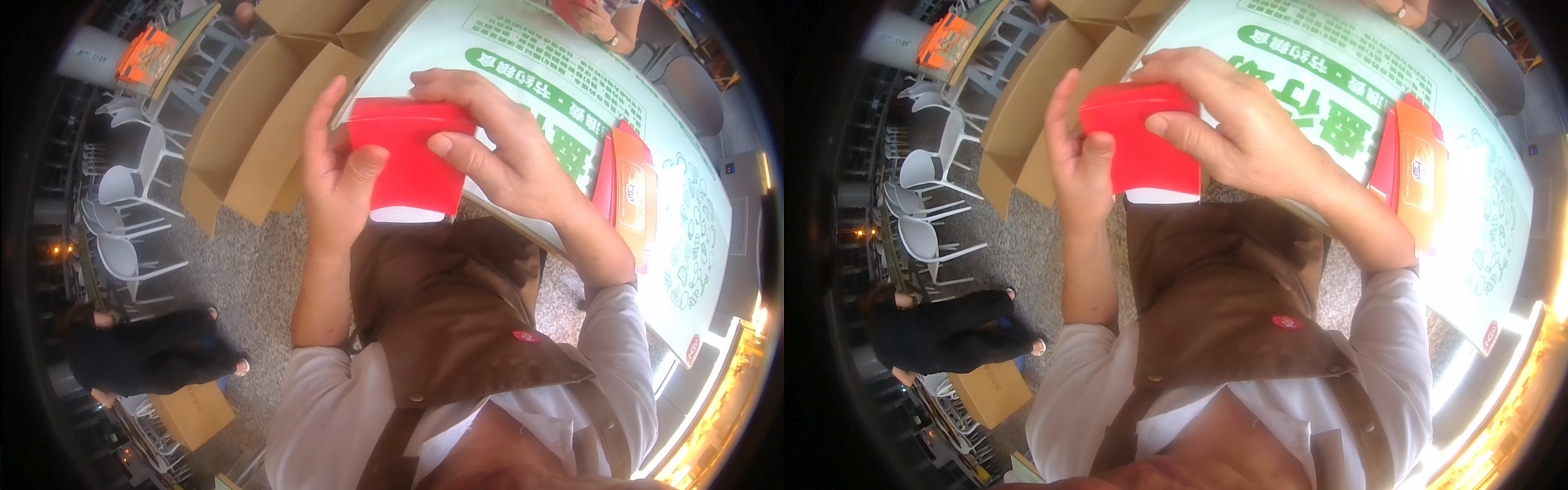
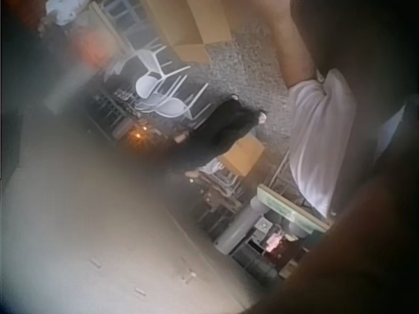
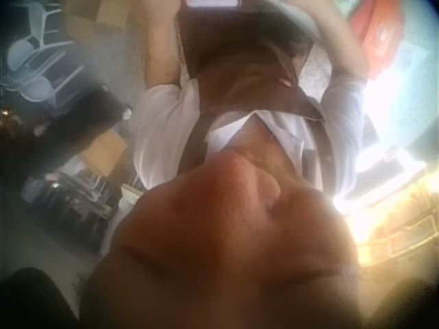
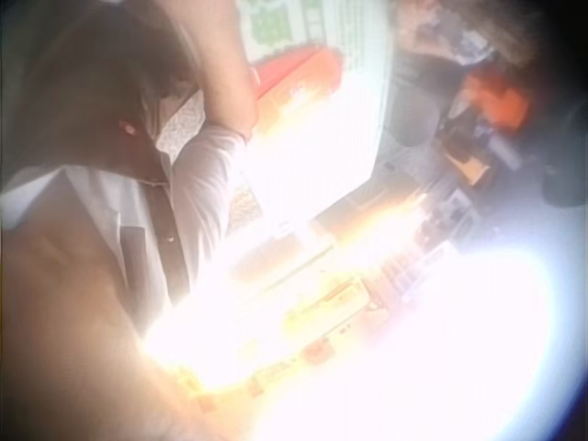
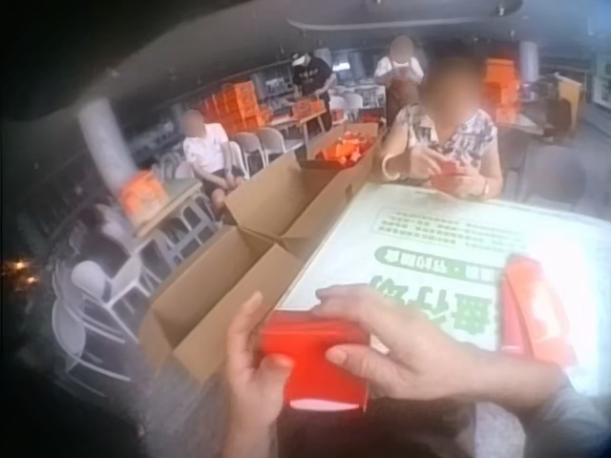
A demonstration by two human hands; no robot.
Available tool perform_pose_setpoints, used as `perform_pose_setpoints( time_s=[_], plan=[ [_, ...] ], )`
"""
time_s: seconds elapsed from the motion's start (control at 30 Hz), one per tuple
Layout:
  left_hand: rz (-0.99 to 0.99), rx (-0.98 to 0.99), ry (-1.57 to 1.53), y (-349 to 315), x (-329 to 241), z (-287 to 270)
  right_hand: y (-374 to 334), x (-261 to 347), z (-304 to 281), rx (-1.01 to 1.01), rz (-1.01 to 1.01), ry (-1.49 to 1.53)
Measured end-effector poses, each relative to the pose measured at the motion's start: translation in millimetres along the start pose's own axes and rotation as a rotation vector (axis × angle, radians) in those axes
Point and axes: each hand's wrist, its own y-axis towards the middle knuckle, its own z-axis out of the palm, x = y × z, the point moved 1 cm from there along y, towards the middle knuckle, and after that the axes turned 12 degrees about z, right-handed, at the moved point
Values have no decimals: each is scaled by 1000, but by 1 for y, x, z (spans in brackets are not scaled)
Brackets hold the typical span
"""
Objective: The person folds flat orange and red paper sheets into small rectangular boxes by hand, then places the finished boxes on the table. The person repeats this process with multiple sheets, alternating between orange and red colors.
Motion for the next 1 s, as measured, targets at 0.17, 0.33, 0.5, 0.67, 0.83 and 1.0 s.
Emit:
perform_pose_setpoints(
  time_s=[0.17,0.33,0.5,0.67,0.83,1.0],
  plan=[
    [123,-5,137,6,3,-6,-1,-2,2,-36,66,152],
    [107,-46,136,4,3,-8,2,2,1,-67,-60,-2],
    [164,-62,215,4,1,-5,1,9,-4,-156,-56,-122],
    [249,-21,240,-1,5,-2,1,-1,-15,-220,40,47],
    [315,-1,273,-4,8,-2,0,4,-16,-185,251,289],
    [356,24,305,-5,9,-2,1,7,-19,-146,279,400]
  ],
)
